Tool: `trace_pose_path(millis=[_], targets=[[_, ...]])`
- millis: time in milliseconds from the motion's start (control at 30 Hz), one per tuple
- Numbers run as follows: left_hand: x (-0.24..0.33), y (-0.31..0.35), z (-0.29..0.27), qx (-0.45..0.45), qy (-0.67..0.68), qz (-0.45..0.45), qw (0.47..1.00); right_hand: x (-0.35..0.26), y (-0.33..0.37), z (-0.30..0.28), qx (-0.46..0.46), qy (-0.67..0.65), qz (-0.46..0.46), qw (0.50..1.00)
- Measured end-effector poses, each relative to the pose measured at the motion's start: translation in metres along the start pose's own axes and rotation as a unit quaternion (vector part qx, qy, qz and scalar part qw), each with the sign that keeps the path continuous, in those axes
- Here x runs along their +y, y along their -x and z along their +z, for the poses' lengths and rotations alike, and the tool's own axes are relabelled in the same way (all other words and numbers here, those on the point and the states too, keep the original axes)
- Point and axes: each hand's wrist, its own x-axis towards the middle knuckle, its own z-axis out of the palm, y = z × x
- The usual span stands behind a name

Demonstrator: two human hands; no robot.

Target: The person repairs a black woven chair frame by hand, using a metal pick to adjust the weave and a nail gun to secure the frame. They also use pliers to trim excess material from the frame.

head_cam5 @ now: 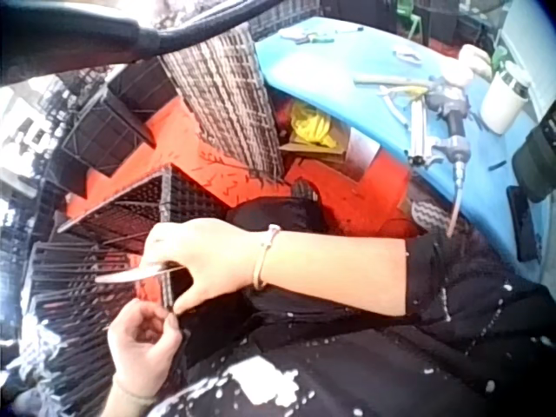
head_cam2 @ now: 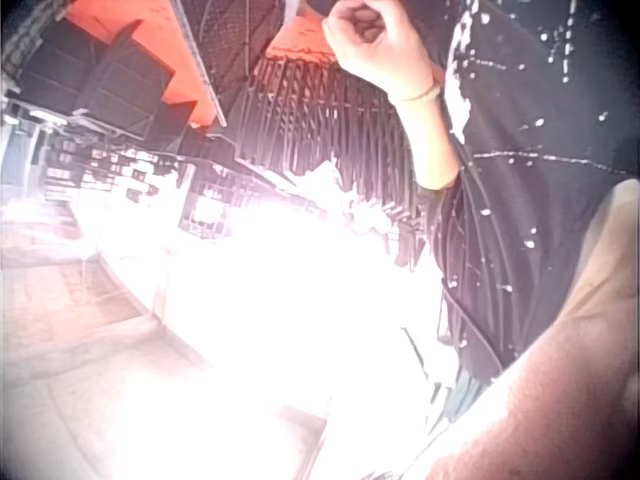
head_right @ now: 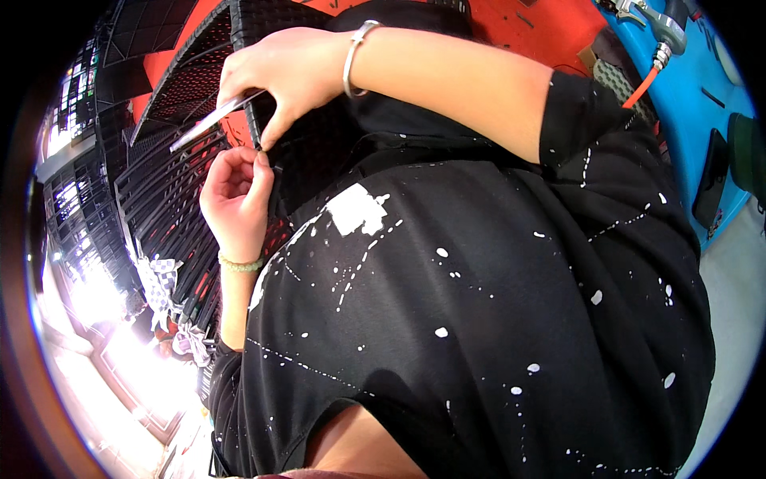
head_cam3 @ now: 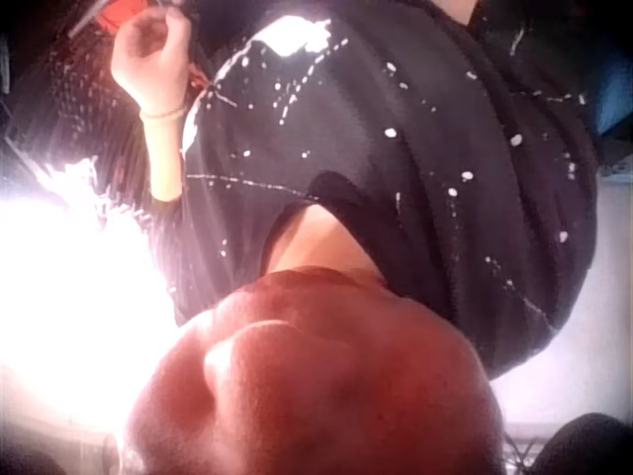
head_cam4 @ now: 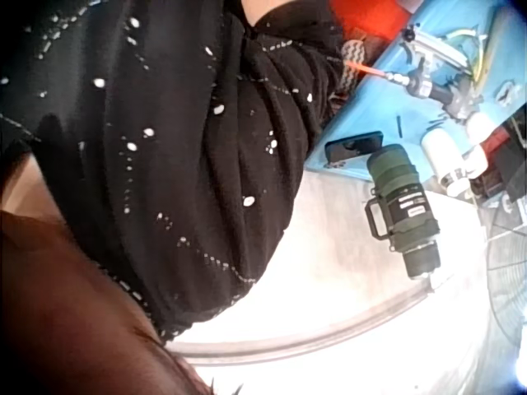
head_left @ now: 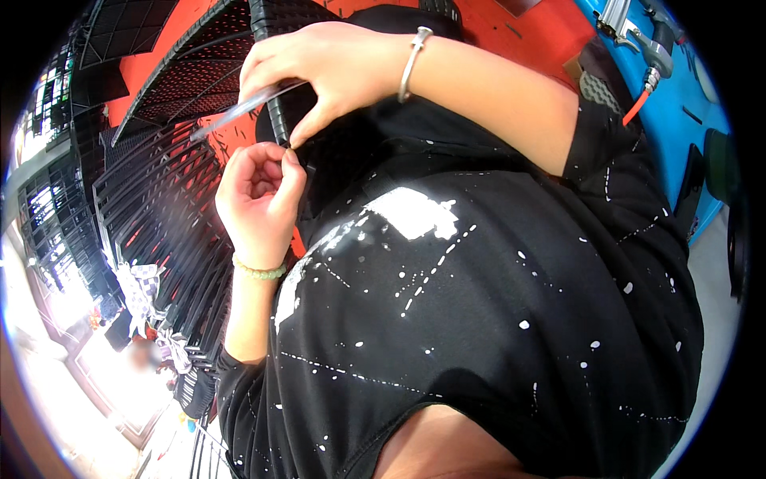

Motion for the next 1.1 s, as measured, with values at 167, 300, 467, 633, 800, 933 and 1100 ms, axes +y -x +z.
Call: trace_pose_path(millis=[167,300,467,633,800,933,1100], targets=[[-0.007,0.0,0.002,0.005,0.015,0.021,1.0,-0.013,0.025,-0.028,0.169,-0.087,0.112,0.975],[-0.012,0.003,0.002,0.017,0.022,0.024,0.999,-0.071,0.035,-0.091,0.202,-0.076,0.294,0.931],[-0.011,-0.001,0.003,0.021,-0.008,0.073,0.997,-0.086,0.079,-0.159,0.299,-0.024,0.249,0.921],[-0.017,0.008,-0.005,0.028,-0.009,0.066,0.997,-0.109,0.125,-0.25,0.39,0.116,0.405,0.819],[-0.022,-0.015,0.014,0.025,0.04,0.096,0.994,-0.093,0.237,-0.346,0.329,0.516,0.385,0.691],[-0.028,-0.012,0.016,0.027,0.051,0.069,0.996,-0.06,0.3,-0.355,0.29,0.512,0.536,0.606],[-0.024,-0.017,0.013,0.053,0.026,0.069,0.996,-0.003,0.318,-0.335,0.253,0.486,0.598,0.585]])
